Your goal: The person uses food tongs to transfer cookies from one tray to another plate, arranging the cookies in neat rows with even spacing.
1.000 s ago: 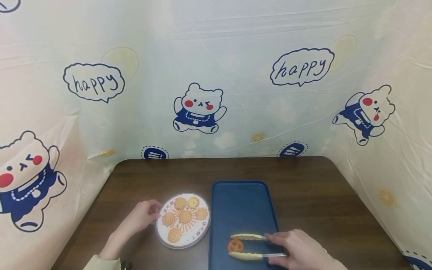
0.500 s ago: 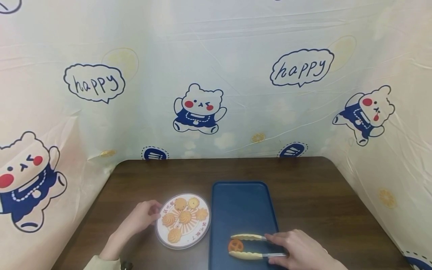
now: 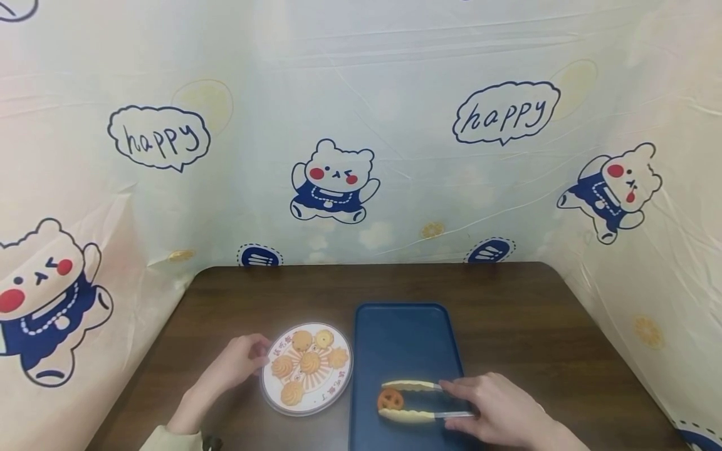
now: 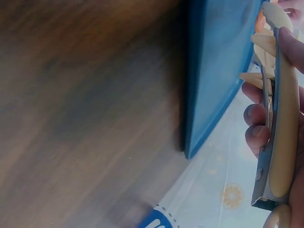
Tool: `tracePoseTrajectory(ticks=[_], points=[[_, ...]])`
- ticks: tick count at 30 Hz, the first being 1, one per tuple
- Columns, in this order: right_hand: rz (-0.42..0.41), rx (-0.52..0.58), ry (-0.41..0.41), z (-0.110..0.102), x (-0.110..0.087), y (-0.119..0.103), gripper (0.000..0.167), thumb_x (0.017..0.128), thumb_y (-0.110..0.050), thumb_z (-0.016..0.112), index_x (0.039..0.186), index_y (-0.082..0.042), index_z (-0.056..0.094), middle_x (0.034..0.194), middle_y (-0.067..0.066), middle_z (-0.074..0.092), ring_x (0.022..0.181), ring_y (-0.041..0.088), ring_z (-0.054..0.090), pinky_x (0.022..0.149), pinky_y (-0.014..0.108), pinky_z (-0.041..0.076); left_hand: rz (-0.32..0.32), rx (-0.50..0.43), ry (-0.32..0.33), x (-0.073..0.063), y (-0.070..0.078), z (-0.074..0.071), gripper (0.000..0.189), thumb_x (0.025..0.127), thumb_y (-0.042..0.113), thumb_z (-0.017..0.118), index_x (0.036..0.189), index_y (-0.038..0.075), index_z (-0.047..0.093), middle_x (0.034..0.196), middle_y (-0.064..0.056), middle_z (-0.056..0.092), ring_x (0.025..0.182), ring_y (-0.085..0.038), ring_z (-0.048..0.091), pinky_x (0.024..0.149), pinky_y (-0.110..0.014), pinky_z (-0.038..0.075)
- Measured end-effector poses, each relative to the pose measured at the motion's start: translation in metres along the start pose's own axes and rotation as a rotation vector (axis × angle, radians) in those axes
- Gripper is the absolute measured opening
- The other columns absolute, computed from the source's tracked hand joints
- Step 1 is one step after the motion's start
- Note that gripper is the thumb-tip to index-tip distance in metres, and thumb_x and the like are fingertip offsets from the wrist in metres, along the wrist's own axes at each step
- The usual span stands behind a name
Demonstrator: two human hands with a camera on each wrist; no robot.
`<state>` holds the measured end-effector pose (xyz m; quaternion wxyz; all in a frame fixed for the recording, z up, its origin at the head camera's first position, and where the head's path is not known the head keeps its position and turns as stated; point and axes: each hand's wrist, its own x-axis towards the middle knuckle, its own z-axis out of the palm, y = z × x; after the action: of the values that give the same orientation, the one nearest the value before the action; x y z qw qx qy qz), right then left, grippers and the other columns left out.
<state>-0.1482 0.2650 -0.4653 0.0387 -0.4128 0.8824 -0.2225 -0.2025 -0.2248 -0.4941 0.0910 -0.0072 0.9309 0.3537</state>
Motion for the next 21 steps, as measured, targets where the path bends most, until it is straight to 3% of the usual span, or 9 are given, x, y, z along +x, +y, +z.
tracePoseTrajectory(ticks=[4,11,15,21], points=[[-0.039,-0.015,0.027,-0.001,0.006,-0.001,0.047,0.093,-0.037,0.070,0.129,-0.007,0.066,0.111,0.006,0.073,0.074,-0.007,0.057,0.059,0.012,0.049,-0.001,0.003,0.001,0.000,0.000,0.000,0.024,0.088,-0.002,0.072,0.111,-0.003,0.065,0.084,-0.006,0.054,0.071,-0.016,0.056,0.061,-0.030,0.057],[-0.030,-0.042,0.029,-0.002,0.022,-0.006,0.048,0.092,-0.040,0.071,0.128,-0.008,0.068,0.111,0.005,0.073,0.078,-0.001,0.064,0.063,0.018,0.054,0.000,0.005,0.009,-0.001,-0.001,0.000,0.024,0.088,-0.003,0.072,0.111,-0.003,0.065,0.084,-0.006,0.054,0.071,-0.016,0.056,0.061,-0.030,0.056],[-0.028,-0.021,0.015,0.000,0.031,-0.008,0.049,0.093,-0.041,0.070,0.129,-0.008,0.067,0.113,0.006,0.072,0.070,-0.006,0.058,0.057,0.012,0.048,0.003,0.002,0.008,-0.001,0.000,0.000,0.024,0.088,-0.003,0.071,0.111,-0.003,0.065,0.084,-0.006,0.054,0.070,-0.016,0.056,0.061,-0.029,0.056],[-0.092,-0.096,0.060,0.000,0.044,-0.010,0.049,0.091,-0.042,0.072,0.127,-0.009,0.068,0.113,0.003,0.072,0.083,0.005,0.069,0.063,0.015,0.053,0.003,0.006,0.006,-0.001,0.000,0.001,0.024,0.088,-0.003,0.072,0.112,-0.003,0.065,0.084,-0.006,0.054,0.071,-0.016,0.056,0.061,-0.030,0.056]])
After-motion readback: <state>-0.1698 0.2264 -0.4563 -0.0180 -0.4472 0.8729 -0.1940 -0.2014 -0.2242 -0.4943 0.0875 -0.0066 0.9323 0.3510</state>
